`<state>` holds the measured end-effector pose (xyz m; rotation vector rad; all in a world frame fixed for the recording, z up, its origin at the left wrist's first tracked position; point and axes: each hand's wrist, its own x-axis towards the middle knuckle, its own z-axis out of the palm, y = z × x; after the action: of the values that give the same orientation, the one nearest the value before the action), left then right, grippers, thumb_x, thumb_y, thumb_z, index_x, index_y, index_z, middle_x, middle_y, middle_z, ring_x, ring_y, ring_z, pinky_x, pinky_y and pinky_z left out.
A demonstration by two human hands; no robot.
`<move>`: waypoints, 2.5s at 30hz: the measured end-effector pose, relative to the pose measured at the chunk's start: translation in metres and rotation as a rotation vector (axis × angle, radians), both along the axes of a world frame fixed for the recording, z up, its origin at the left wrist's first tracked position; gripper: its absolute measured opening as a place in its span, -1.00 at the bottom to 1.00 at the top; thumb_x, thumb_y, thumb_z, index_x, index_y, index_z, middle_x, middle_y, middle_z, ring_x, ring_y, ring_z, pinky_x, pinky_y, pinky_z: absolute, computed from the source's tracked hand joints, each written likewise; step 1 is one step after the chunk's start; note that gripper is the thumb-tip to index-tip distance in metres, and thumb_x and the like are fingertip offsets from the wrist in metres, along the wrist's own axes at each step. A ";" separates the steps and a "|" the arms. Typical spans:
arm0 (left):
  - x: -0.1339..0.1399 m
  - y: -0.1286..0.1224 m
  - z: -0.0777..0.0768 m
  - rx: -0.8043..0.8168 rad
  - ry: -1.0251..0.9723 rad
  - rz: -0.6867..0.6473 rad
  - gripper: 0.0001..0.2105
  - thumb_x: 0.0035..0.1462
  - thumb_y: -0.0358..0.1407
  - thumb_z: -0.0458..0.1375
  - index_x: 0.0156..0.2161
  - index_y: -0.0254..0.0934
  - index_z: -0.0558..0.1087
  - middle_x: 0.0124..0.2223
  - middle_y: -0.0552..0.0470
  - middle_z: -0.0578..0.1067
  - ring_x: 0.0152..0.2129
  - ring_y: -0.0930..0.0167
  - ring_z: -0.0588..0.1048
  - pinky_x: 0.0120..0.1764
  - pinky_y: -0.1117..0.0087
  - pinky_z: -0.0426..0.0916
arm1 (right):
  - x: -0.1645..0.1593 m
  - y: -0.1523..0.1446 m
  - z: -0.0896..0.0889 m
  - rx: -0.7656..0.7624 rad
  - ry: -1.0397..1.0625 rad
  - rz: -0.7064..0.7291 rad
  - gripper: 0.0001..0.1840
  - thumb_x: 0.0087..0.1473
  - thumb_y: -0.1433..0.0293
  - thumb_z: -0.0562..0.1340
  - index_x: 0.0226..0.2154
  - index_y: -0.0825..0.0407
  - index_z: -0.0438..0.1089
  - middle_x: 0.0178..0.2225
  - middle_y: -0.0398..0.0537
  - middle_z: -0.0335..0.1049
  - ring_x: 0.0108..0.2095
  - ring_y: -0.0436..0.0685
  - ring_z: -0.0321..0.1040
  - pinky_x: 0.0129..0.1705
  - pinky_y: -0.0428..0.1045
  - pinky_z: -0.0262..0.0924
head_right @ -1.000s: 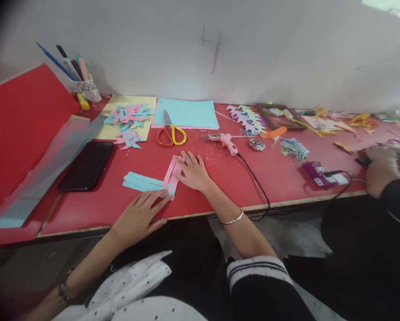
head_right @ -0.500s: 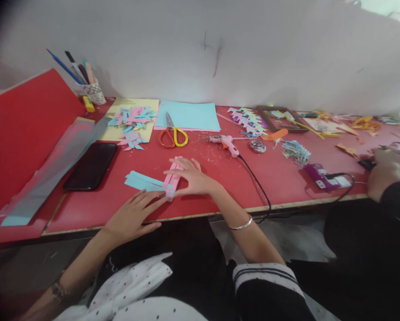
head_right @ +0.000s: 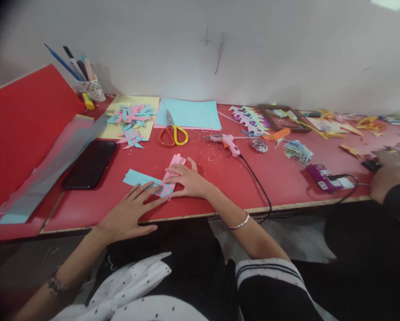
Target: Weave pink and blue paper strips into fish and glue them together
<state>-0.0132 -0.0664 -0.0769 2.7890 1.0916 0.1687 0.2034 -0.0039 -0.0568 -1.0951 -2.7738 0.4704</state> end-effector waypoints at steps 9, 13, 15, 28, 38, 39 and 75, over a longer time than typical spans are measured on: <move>0.002 -0.002 0.000 -0.002 -0.010 0.031 -0.30 -0.02 -0.02 0.04 0.18 -0.34 0.06 0.18 -0.17 0.19 0.13 0.17 0.08 0.14 0.03 -0.08 | 0.005 0.004 -0.003 0.249 -0.013 0.154 -0.54 -0.02 0.05 0.14 -0.11 -0.09 0.36 0.04 0.03 0.26 0.08 0.19 0.12 0.14 0.28 -0.47; 0.001 -0.001 0.001 0.001 -0.017 0.015 -0.35 -0.03 -0.04 0.05 0.16 -0.27 0.12 0.17 -0.17 0.20 0.13 0.17 0.09 0.12 0.02 -0.06 | 0.003 0.005 0.000 0.441 -0.053 0.276 -0.57 0.08 0.05 0.01 -0.20 -0.05 0.38 -0.10 -0.01 0.39 -0.03 0.13 0.23 0.13 0.26 -0.39; 0.001 -0.002 0.002 -0.006 -0.017 0.010 -0.38 -0.03 -0.05 0.06 0.14 -0.23 0.15 0.17 -0.15 0.20 0.13 0.17 0.08 0.12 0.02 -0.06 | 0.003 0.005 0.002 0.528 -0.079 0.318 -0.57 0.13 0.08 -0.05 -0.24 -0.04 0.38 -0.17 -0.05 0.43 -0.08 0.09 0.26 0.12 0.23 -0.35; 0.001 0.000 0.002 -0.031 -0.052 0.042 -0.37 -0.01 -0.08 0.04 0.16 -0.29 0.10 0.13 -0.16 0.24 0.11 0.18 0.11 0.13 0.03 -0.07 | 0.004 0.010 -0.001 0.643 -0.124 0.467 -0.61 0.21 0.25 -0.11 -0.32 -0.03 0.38 -0.28 -0.13 0.46 -0.20 0.01 0.31 0.11 0.16 -0.31; 0.001 0.010 0.001 -0.066 -0.160 0.132 -0.55 0.13 -0.14 -0.06 0.09 -0.29 0.19 0.07 -0.15 0.30 0.03 0.26 0.24 0.05 0.15 0.15 | -0.002 0.008 -0.003 0.213 -0.061 0.263 -0.51 0.07 0.09 0.06 -0.06 0.06 0.30 -0.05 0.09 0.35 -0.01 0.13 0.22 0.10 0.13 -0.22; 0.001 0.013 0.001 -0.060 -0.176 0.146 -0.57 0.12 -0.15 -0.06 0.07 -0.28 0.21 0.05 -0.14 0.31 0.01 0.26 0.25 0.02 0.17 0.18 | -0.003 0.008 -0.004 0.201 -0.050 0.247 -0.52 0.07 0.10 0.06 -0.07 0.05 0.31 -0.05 0.09 0.35 -0.01 0.13 0.23 0.11 0.15 -0.25; 0.001 0.057 0.005 0.225 -0.022 0.005 -0.67 0.21 -0.23 -0.15 -0.19 -0.20 0.46 -0.26 -0.02 0.49 -0.32 0.36 0.43 -0.25 0.32 0.28 | 0.002 0.003 -0.006 0.213 0.038 0.106 -0.71 0.14 0.29 0.03 -0.16 -0.04 0.39 -0.11 -0.02 0.41 -0.07 0.10 0.30 0.16 0.22 -0.45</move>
<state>-0.0121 -0.0090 -0.0716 2.9716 1.1397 0.3425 0.2056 -0.0010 -0.0627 -0.8876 -2.7799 0.1974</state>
